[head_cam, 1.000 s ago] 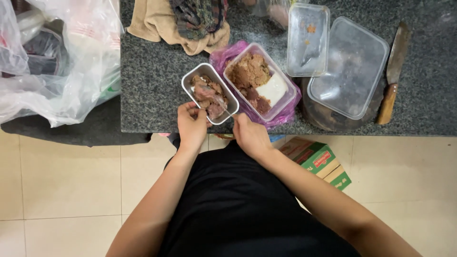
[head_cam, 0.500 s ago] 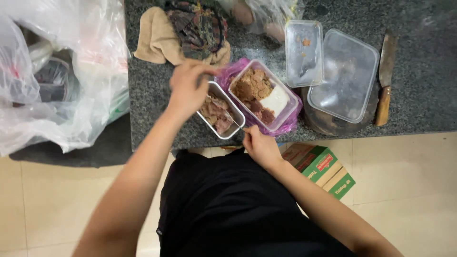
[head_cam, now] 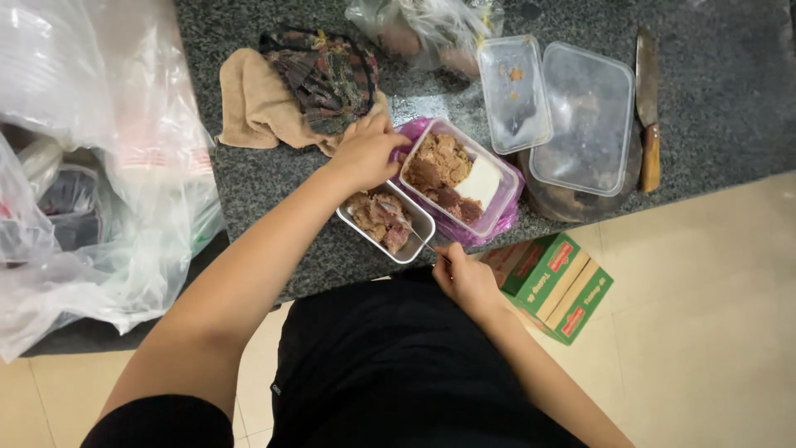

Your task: The person uses a spoon to transfer portions of meat and rice from a large plastic container into a smaller container on a kitchen counter.

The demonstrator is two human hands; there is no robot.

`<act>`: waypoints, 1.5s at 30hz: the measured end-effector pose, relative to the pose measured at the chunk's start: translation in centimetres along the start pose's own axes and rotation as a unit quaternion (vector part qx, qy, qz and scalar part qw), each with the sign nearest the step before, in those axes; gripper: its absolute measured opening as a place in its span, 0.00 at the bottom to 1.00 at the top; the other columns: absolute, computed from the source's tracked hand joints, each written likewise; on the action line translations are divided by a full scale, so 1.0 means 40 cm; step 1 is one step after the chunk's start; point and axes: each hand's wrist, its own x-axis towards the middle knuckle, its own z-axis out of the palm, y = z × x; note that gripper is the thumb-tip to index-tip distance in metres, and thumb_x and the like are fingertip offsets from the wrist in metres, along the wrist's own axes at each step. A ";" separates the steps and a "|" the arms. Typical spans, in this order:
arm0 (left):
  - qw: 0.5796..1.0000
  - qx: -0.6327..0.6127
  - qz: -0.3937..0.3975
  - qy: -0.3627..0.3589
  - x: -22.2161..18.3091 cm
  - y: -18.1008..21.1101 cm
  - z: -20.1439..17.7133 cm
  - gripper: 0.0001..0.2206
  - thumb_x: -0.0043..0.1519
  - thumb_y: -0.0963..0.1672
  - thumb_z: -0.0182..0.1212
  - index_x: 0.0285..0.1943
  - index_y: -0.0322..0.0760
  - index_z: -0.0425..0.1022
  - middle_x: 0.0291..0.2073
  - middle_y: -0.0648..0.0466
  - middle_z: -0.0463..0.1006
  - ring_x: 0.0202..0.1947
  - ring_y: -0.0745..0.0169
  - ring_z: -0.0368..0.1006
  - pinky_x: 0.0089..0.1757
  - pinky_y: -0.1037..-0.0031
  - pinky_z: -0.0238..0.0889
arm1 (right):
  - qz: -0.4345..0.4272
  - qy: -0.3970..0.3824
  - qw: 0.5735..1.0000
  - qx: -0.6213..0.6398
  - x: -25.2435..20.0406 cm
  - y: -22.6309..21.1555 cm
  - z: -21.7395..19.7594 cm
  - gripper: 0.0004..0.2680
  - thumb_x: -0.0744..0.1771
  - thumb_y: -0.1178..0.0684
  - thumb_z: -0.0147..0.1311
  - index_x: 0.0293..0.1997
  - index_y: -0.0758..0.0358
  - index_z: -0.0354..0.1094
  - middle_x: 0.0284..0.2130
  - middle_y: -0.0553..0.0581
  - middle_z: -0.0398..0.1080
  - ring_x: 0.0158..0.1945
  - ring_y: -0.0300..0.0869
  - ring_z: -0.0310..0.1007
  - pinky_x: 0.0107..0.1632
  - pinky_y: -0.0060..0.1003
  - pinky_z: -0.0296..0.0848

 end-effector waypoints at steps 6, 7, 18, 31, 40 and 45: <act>0.999 0.047 0.025 0.007 0.024 -0.015 -0.004 0.19 0.45 0.45 0.73 0.48 0.44 0.84 0.53 0.42 0.70 0.60 0.42 0.62 0.55 0.56 0.56 | 0.075 -0.006 0.997 0.021 0.007 -0.058 -0.024 0.10 0.65 0.54 0.59 0.48 0.59 0.64 0.28 0.63 0.75 0.30 0.59 0.77 0.32 0.51 0.74; 0.999 0.046 0.028 0.005 0.030 -0.011 -0.009 0.19 0.45 0.45 0.73 0.48 0.44 0.84 0.53 0.42 0.70 0.60 0.42 0.62 0.55 0.56 0.56 | 0.079 -0.005 0.997 0.020 0.010 -0.065 -0.024 0.10 0.65 0.54 0.59 0.48 0.59 0.64 0.28 0.63 0.75 0.30 0.59 0.77 0.32 0.51 0.74; 0.993 0.076 -0.015 -0.086 0.038 0.001 -0.043 0.11 0.48 0.47 0.74 0.37 0.45 0.86 0.54 0.45 0.72 0.58 0.49 0.66 0.54 0.59 0.58 | 0.127 0.037 0.991 0.023 0.004 -0.109 -0.030 0.09 0.64 0.53 0.60 0.46 0.58 0.67 0.26 0.60 0.75 0.28 0.55 0.77 0.31 0.48 0.74; 0.992 -0.031 0.008 0.119 -0.219 0.086 -0.156 0.10 0.53 0.48 0.70 0.39 0.43 0.84 0.48 0.46 0.73 0.55 0.44 0.67 0.55 0.56 0.59 | 0.045 0.078 0.991 0.099 -0.005 -0.053 -0.030 0.08 0.65 0.57 0.61 0.45 0.62 0.67 0.23 0.58 0.72 0.24 0.46 0.75 0.29 0.40 0.72; 0.976 -0.040 -0.124 0.175 -0.373 0.194 -0.016 0.21 0.55 0.45 0.71 0.59 0.38 0.77 0.49 0.46 0.72 0.54 0.45 0.67 0.54 0.58 0.61 | -0.008 0.049 0.985 0.165 -0.002 0.030 -0.050 0.08 0.67 0.58 0.59 0.47 0.65 0.66 0.25 0.57 0.74 0.24 0.40 0.75 0.30 0.34 0.72; 0.922 -0.076 -0.192 0.328 -0.403 0.290 0.065 0.21 0.58 0.39 0.65 0.62 0.36 0.73 0.51 0.44 0.71 0.53 0.42 0.67 0.53 0.61 0.63 | -0.022 0.054 0.978 0.199 0.006 -0.001 -0.141 0.08 0.68 0.58 0.59 0.51 0.63 0.72 0.27 0.57 0.75 0.25 0.41 0.76 0.30 0.35 0.72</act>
